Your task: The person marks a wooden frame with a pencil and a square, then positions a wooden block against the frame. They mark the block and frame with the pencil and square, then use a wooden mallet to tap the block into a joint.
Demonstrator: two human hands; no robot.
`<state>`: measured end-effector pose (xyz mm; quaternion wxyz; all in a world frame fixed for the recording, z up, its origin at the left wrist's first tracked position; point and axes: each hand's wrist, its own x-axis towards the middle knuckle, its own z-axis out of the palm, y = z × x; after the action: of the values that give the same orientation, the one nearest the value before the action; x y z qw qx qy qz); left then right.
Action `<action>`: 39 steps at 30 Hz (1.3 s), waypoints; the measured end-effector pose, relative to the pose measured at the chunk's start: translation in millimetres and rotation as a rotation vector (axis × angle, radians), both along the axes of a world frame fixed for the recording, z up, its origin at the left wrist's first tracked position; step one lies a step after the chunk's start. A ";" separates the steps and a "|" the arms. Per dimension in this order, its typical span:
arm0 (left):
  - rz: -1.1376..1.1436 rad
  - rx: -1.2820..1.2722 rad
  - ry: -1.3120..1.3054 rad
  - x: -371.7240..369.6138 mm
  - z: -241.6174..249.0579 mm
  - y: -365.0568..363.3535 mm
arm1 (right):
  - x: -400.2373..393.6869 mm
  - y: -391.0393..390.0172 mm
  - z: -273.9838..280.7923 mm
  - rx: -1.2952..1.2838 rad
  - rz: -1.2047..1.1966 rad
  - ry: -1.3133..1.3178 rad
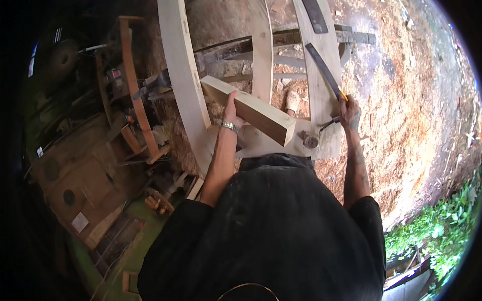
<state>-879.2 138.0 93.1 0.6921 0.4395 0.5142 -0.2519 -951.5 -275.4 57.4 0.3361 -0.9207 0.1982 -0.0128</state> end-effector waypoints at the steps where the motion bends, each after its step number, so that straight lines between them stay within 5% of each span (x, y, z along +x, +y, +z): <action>1: -0.008 -0.014 -0.008 -3.2 -1.2 -1.6 | 1.8 5.0 3.1 0.017 -0.043 -0.051; 7: -0.031 -0.023 -0.024 8.3 14.6 -17.4 | 6.9 4.7 -6.3 0.044 -0.082 -0.042; 19: -0.015 0.181 -0.449 66.5 65.8 8.0 | 11.2 11.5 4.7 0.093 -0.197 0.047; 29: -0.063 0.912 -0.269 -23.1 77.6 130.9 | 5.8 3.9 -0.2 0.152 -0.180 0.102; 33: -0.200 1.024 -0.004 -59.2 119.0 164.9 | 5.8 0.0 3.5 0.115 -0.139 0.060; 34: -0.180 1.002 -0.106 -76.5 104.0 195.6 | 6.6 -0.9 4.0 0.108 -0.125 0.047; 39: -0.647 1.448 0.108 -126.1 104.1 282.9 | 9.5 -4.1 14.7 0.159 -0.139 0.020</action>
<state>-1005.3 421.0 197.1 0.1008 0.8950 0.4297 -0.0647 -942.0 -279.5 72.1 0.4042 -0.8753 0.2653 -0.0114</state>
